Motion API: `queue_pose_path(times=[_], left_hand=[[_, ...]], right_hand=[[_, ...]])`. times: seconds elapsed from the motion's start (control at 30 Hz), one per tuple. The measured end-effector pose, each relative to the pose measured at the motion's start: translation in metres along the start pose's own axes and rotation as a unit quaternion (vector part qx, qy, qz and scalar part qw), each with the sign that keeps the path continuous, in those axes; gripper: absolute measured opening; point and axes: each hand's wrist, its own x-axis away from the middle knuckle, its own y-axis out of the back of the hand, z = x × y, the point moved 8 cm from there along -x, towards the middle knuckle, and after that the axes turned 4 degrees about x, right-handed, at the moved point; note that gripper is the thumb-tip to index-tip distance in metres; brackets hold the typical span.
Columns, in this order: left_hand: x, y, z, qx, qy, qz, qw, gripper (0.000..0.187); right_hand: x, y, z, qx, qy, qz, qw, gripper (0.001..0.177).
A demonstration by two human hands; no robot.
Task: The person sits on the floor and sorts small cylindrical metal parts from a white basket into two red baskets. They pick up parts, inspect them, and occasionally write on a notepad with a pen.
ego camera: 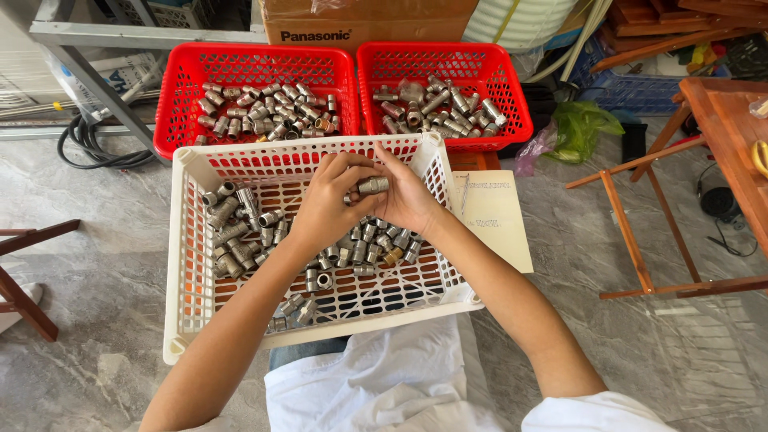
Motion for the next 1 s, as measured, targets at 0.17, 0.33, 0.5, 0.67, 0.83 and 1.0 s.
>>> queue_pose_path(times=[0.17, 0.33, 0.5, 0.67, 0.83, 1.0], left_hand=[[-0.002, 0.002, -0.004, -0.007, 0.0, 0.001, 1.0, 0.039], [-0.003, 0.004, -0.009, -0.016, -0.011, 0.004, 1.0, 0.038], [-0.003, 0.003, -0.008, -0.027, -0.014, 0.008, 0.999, 0.038], [-0.001, -0.001, -0.002, -0.037, -0.007, 0.011, 0.999, 0.038], [0.003, -0.005, 0.009, -0.051, -0.002, 0.013, 0.999, 0.039], [0.007, -0.006, 0.016, -0.061, -0.009, 0.015, 0.998, 0.042]], right_hand=[[-0.005, 0.004, -0.001, 0.005, 0.005, 0.001, 1.0, 0.057], [-0.007, 0.006, 0.001, 0.007, 0.007, 0.001, 1.0, 0.057], [-0.01, 0.009, 0.002, 0.001, 0.009, 0.003, 1.0, 0.053], [-0.008, 0.013, 0.001, 0.007, 0.016, -0.013, 1.0, 0.054], [-0.01, 0.02, 0.006, 0.029, 0.032, -0.044, 0.998, 0.055], [-0.005, 0.026, 0.012, 0.044, 0.044, -0.083, 0.995, 0.048]])
